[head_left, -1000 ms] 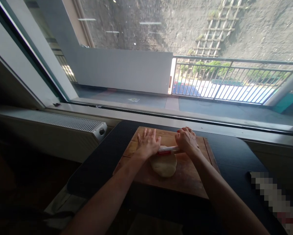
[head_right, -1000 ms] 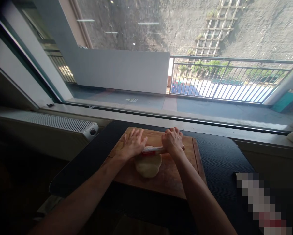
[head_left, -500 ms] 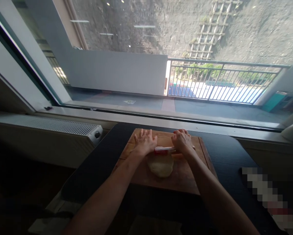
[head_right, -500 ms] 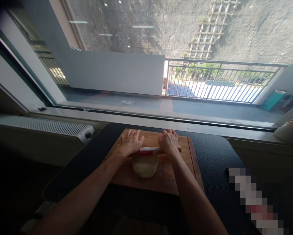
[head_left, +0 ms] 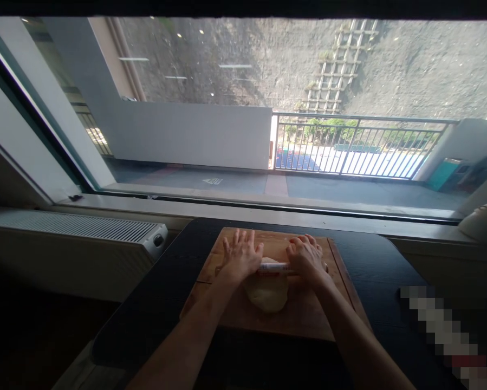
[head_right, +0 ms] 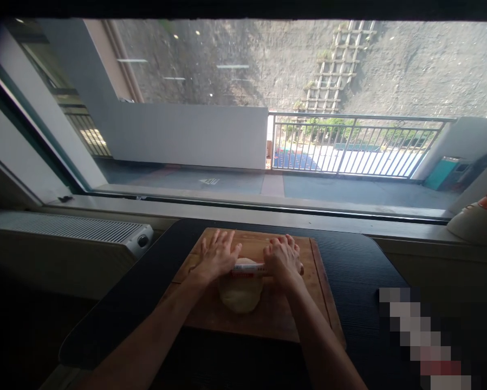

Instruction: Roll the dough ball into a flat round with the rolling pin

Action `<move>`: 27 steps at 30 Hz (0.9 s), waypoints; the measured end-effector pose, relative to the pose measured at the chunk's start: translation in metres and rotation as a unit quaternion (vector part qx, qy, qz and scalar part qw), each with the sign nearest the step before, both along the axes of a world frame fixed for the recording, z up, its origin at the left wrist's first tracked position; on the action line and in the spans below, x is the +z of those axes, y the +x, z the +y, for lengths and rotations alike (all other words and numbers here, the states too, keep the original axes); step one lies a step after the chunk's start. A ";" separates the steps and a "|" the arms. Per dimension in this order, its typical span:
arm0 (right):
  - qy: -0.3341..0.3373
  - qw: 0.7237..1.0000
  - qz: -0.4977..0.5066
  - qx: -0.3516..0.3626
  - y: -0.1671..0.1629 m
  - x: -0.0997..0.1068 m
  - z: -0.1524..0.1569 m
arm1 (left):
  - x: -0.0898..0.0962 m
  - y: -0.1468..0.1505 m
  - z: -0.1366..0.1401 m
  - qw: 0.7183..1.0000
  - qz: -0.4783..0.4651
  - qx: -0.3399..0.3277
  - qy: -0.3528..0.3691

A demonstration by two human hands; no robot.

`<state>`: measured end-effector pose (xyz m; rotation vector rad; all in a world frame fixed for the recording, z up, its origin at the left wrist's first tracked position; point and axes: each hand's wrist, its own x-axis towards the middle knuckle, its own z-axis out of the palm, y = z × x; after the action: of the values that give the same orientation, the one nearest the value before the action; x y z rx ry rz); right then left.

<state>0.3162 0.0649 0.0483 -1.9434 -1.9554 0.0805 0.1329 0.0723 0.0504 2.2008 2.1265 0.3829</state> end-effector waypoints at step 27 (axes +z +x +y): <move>0.035 0.998 -0.039 0.027 0.004 -0.008 -0.033 | -0.005 0.001 -0.023 0.997 0.040 -0.041 0.057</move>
<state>0.3206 0.0318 0.0406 -1.8759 -2.0325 -0.0500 0.1341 0.0495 0.0450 2.3958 2.0928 0.4284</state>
